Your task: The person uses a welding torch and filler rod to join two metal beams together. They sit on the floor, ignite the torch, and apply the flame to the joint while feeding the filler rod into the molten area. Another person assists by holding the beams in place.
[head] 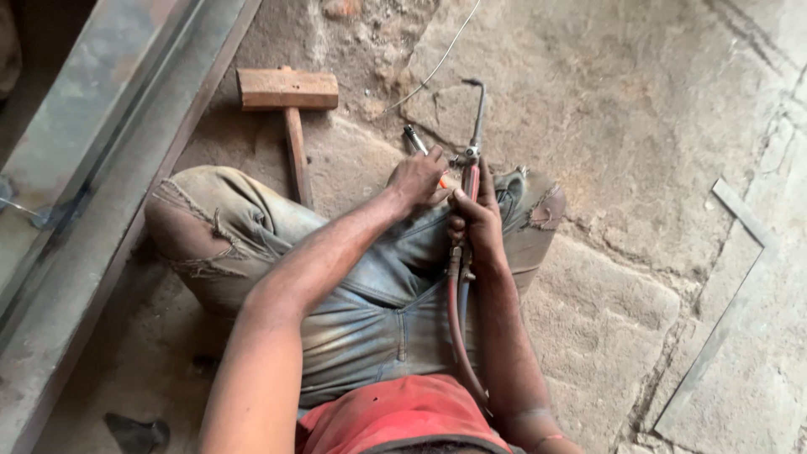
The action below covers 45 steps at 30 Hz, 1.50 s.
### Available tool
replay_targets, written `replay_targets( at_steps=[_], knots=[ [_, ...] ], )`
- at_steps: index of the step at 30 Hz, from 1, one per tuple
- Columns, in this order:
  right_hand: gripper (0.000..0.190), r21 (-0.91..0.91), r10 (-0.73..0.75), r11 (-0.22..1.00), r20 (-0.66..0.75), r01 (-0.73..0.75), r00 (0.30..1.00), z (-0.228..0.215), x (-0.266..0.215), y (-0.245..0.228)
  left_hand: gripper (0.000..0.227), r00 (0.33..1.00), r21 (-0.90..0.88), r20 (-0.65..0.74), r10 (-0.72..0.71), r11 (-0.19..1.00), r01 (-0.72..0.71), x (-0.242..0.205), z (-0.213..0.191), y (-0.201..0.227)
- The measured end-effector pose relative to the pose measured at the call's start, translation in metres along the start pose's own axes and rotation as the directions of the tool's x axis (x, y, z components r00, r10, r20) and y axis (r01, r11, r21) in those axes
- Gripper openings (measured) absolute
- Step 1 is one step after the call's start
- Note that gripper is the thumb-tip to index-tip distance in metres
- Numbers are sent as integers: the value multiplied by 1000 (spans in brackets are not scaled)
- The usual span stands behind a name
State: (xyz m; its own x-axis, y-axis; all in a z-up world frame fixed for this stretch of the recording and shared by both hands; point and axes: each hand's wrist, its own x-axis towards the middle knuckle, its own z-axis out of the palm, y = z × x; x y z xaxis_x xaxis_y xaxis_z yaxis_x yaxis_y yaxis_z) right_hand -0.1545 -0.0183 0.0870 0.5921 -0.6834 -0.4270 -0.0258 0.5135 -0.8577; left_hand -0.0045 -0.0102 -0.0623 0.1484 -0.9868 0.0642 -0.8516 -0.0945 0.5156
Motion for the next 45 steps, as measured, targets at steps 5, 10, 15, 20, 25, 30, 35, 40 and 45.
replay_targets(
  at_steps=[5, 10, 15, 20, 25, 30, 35, 40, 45],
  knots=[
    [79, 26, -12, 1000, 53, 11, 999, 1, -7, 4, 22, 940, -470, -334, -63, 876, -108, 5, -7, -13],
    [80, 155, -42, 987, 64, 31, 997, -6, -12, 2, 24, 904, -788, -196, -380, 609, 85, 14, -51, -21],
    [80, 103, 19, 994, 60, -25, 998, -5, -8, 2, 35, 881, -977, -185, -435, 174, -119, 26, -86, -42],
    [83, -105, 156, 982, -1, -155, 988, 9, -6, 0, 36, 896, -994, -44, -442, -67, -82, 37, -74, -55],
    [86, -168, 187, 968, -8, -186, 982, 14, -6, 0, 29, 848, -975, -10, -530, -182, -125, 31, -63, -71],
    [84, -130, 224, 967, 26, -219, 974, 11, -2, 0, 23, 828, -978, 33, -560, -190, -90, 35, -61, -79],
    [85, -98, 171, 981, 49, -166, 984, 7, -1, 4, 23, 818, -978, 10, -575, -177, -112, 34, -61, -77],
    [70, 356, -87, 934, 282, -20, 956, -14, 1, 9, 40, 908, -930, 72, -412, 301, 211, 35, -101, -51],
    [49, 859, -388, 470, 409, -204, 826, -50, -3, 12, 50, 946, -312, 126, -299, 893, 324, 7, -129, 20]
  ],
)
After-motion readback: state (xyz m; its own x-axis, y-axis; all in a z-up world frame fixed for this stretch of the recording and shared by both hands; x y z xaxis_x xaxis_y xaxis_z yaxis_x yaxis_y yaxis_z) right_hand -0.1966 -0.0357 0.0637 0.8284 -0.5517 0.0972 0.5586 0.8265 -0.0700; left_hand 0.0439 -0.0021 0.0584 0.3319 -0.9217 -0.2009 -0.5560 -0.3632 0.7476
